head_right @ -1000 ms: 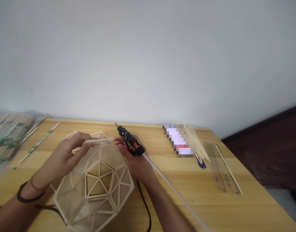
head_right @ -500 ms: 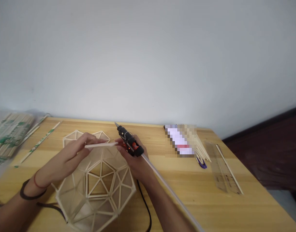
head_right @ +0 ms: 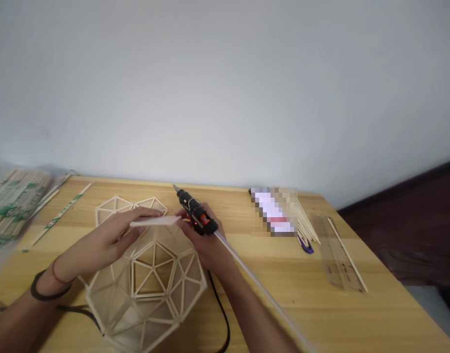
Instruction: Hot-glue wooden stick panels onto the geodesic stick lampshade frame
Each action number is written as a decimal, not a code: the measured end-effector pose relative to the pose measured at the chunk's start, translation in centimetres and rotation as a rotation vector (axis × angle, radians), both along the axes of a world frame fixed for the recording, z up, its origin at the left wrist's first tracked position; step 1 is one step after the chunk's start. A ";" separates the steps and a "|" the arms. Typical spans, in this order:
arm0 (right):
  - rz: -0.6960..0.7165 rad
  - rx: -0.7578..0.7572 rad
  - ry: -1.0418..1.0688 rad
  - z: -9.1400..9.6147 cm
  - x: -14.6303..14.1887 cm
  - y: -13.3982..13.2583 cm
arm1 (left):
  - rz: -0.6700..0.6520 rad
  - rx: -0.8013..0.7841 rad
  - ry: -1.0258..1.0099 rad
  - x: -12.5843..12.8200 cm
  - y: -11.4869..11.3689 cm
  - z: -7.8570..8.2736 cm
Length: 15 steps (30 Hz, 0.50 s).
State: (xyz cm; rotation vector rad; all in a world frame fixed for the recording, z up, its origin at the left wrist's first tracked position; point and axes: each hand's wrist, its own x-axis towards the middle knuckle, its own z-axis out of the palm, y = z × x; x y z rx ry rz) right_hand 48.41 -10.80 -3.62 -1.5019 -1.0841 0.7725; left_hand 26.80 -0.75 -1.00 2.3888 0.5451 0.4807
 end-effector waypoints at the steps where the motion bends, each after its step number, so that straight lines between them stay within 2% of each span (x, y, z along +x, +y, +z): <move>1: 0.000 -0.003 -0.011 0.0 0.0 0.0 | -0.001 0.002 0.005 -0.1 0.0 -0.1; 15: 0.066 0.038 -0.010 0.0 0.1 -0.1 | 0.027 0.024 0.039 0.0 0.0 -0.2</move>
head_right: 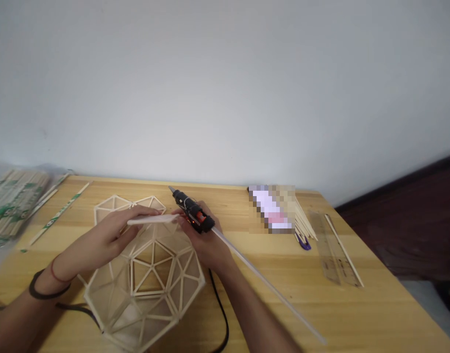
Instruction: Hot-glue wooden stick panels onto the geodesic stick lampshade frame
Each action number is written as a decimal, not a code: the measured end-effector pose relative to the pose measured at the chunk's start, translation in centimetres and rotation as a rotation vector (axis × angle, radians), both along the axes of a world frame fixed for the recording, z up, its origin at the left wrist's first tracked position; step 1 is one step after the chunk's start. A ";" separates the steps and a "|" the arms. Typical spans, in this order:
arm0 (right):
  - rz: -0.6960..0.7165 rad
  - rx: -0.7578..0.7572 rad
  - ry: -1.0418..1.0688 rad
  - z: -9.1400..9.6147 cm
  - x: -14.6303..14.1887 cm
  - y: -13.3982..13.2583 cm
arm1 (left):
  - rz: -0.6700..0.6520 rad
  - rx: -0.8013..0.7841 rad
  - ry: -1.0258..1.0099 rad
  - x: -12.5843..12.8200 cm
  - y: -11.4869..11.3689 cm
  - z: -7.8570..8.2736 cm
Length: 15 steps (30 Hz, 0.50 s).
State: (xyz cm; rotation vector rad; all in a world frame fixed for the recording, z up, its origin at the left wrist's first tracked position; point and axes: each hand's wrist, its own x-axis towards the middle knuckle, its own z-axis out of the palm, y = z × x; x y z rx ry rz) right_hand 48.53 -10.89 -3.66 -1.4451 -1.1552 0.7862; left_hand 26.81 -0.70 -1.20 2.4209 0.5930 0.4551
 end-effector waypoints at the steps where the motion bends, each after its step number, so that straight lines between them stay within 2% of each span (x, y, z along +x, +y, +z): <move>1: 0.007 0.004 0.002 0.0 0.0 0.0 | -0.004 0.002 0.000 0.0 0.0 0.0; 11: -0.026 0.025 -0.110 -0.7 0.4 -0.1 | -0.009 -0.047 0.023 -0.1 0.2 -0.1; 15: -0.026 0.036 -0.077 -0.7 0.5 0.1 | -0.014 -0.067 0.009 -0.2 0.2 -0.2</move>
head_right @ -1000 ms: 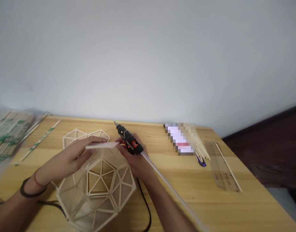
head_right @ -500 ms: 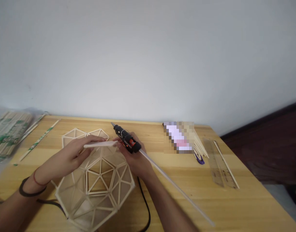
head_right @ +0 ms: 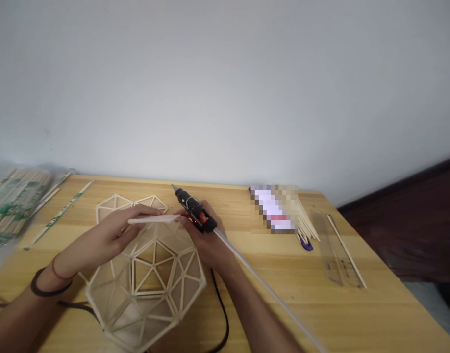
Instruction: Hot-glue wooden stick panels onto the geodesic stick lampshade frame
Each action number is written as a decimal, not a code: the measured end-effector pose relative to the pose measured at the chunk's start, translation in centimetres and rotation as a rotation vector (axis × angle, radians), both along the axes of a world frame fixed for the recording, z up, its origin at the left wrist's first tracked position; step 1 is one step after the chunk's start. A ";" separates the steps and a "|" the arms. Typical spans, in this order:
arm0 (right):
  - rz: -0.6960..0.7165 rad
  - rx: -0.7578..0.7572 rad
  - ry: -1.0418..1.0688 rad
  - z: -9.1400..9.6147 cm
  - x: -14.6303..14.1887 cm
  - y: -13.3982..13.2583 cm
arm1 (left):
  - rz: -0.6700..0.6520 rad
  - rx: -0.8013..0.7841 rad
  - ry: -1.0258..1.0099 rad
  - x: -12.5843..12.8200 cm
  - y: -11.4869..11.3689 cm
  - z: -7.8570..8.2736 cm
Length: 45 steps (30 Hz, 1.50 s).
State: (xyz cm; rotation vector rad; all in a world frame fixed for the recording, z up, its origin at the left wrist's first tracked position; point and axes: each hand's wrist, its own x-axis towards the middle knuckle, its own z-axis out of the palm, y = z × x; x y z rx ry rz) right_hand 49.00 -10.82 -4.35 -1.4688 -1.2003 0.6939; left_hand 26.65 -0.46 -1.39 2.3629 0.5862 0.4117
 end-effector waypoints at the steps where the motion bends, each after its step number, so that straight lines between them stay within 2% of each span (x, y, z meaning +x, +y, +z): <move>1: -0.001 0.002 0.023 0.0 0.0 0.0 | 0.004 -0.009 0.001 0.0 0.0 0.0; 7: 0.034 0.008 0.123 -0.1 0.4 0.1 | -0.002 -0.063 -0.009 0.0 0.1 -0.3; 13: 0.113 0.039 -0.010 -0.1 0.2 0.0 | 0.002 -0.053 -0.016 0.1 0.1 -0.2; 18: 0.098 0.012 -0.030 0.0 0.2 0.0 | 0.032 -0.040 0.000 0.3 -0.1 0.2; 26: 0.091 0.021 -0.019 0.2 0.0 0.1 | 0.075 -0.110 0.039 0.6 -0.2 0.2; 32: 0.096 0.025 -0.003 0.5 0.0 0.0 | 0.081 -0.105 0.044 0.5 -0.2 0.3; 38: 0.093 -0.036 -0.016 0.9 0.0 -0.1 | 0.087 -0.087 0.024 0.6 -0.2 0.3; 45: 0.029 -0.028 -0.038 0.7 -0.3 -0.1 | 0.098 -0.051 -0.001 0.6 -0.3 0.1</move>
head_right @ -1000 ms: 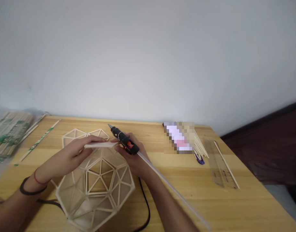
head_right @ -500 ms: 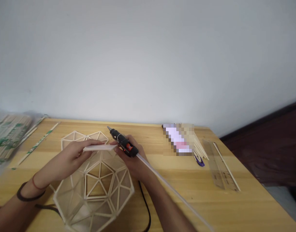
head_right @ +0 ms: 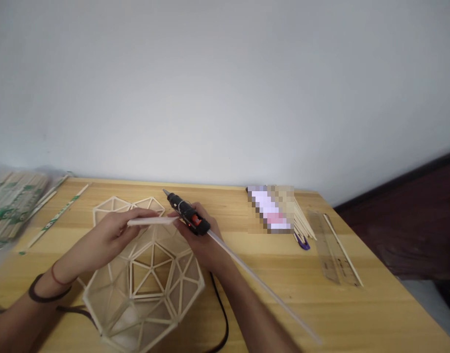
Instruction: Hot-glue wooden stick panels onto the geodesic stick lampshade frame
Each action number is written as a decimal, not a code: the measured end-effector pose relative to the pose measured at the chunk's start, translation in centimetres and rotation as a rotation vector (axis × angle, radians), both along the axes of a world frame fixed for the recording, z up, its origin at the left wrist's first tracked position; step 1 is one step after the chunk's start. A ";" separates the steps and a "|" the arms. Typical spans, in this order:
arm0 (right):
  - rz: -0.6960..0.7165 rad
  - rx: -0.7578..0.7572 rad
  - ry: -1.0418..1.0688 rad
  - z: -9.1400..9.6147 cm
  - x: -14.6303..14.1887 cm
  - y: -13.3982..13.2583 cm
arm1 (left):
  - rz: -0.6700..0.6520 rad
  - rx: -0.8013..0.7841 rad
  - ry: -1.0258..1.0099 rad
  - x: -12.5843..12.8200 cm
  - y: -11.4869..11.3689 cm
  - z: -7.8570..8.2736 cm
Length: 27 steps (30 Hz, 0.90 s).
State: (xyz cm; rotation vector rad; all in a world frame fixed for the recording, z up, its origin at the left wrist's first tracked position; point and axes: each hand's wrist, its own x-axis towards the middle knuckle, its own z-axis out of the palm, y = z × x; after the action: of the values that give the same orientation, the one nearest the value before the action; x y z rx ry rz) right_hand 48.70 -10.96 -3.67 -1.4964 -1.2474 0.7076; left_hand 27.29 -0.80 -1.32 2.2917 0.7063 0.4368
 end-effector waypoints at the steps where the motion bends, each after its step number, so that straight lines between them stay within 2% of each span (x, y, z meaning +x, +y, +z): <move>1: -0.019 0.006 -0.009 0.0 -0.1 0.0 | 0.006 0.006 -0.008 0.0 0.0 0.0; 4: -0.043 0.020 -0.019 -0.1 -0.1 0.0 | 0.017 0.005 -0.020 0.1 -0.2 0.0; 11: 0.000 0.053 0.035 -0.3 0.1 0.0 | 0.017 -0.003 -0.015 0.2 -0.3 0.0; 21: 0.024 -0.037 0.079 -0.2 0.0 0.0 | 0.044 0.066 -0.024 0.4 -0.4 0.1; 27: 0.048 -0.026 0.085 -0.6 0.2 0.0 | 0.045 0.059 -0.034 0.3 -0.3 0.0</move>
State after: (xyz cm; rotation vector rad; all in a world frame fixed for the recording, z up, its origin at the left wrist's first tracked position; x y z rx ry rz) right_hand 48.91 -10.95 -4.30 -1.4468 -1.2166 0.8136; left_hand 27.63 -1.11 -1.32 2.3214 0.7382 0.5235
